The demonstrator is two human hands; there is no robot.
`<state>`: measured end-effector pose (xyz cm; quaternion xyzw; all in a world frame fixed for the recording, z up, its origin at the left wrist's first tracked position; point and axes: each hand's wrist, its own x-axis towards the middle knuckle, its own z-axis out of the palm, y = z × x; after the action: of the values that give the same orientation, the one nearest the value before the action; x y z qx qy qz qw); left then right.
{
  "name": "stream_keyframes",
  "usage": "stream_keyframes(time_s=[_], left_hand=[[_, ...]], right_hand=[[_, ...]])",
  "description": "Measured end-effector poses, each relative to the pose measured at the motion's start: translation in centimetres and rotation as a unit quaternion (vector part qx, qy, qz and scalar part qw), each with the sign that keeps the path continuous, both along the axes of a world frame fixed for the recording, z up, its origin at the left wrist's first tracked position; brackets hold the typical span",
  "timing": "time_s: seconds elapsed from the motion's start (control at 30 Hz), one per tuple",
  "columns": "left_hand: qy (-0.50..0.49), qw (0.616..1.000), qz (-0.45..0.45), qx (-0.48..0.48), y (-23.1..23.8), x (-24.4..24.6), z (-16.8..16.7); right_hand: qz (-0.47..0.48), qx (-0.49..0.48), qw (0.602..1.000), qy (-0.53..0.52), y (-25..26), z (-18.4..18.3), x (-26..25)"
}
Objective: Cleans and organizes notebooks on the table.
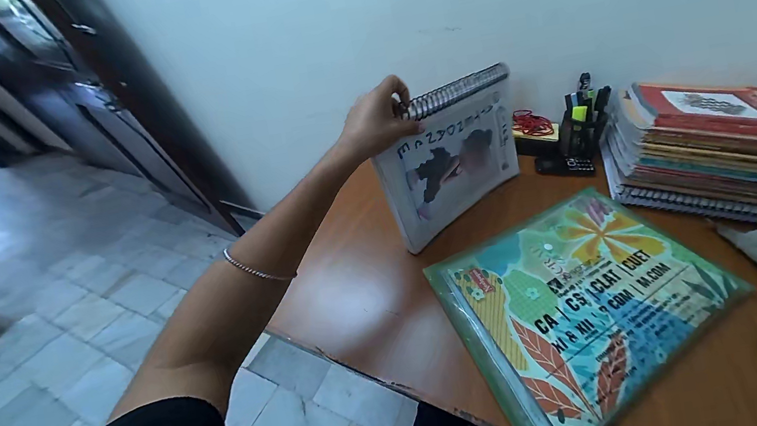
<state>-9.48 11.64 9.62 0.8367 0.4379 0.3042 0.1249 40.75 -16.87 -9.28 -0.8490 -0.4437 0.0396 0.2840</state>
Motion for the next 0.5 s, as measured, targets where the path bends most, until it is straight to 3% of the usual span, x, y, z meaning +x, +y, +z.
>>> stream_keyframes(time_s=[0.1,0.23,0.37,0.5], left_hand=[[0.091,0.985,-0.049,0.141,-5.7,3.8,0.5],[0.118,0.946,-0.134,0.272,-11.0,6.3,-3.5],[0.15,0.92,-0.195,0.305,-16.1,6.2,-10.4],[0.116,0.942,-0.194,0.247,-19.8,5.8,-15.5]], right_hand=[[0.005,0.01,1.0,0.0,-0.1,-0.4,0.3],[0.021,0.029,0.999,-0.009,-0.1,-1.0,0.9],[0.014,0.036,0.999,-0.022,0.1,-1.0,0.7],[0.002,0.027,0.999,-0.032,0.1,-0.7,0.1]])
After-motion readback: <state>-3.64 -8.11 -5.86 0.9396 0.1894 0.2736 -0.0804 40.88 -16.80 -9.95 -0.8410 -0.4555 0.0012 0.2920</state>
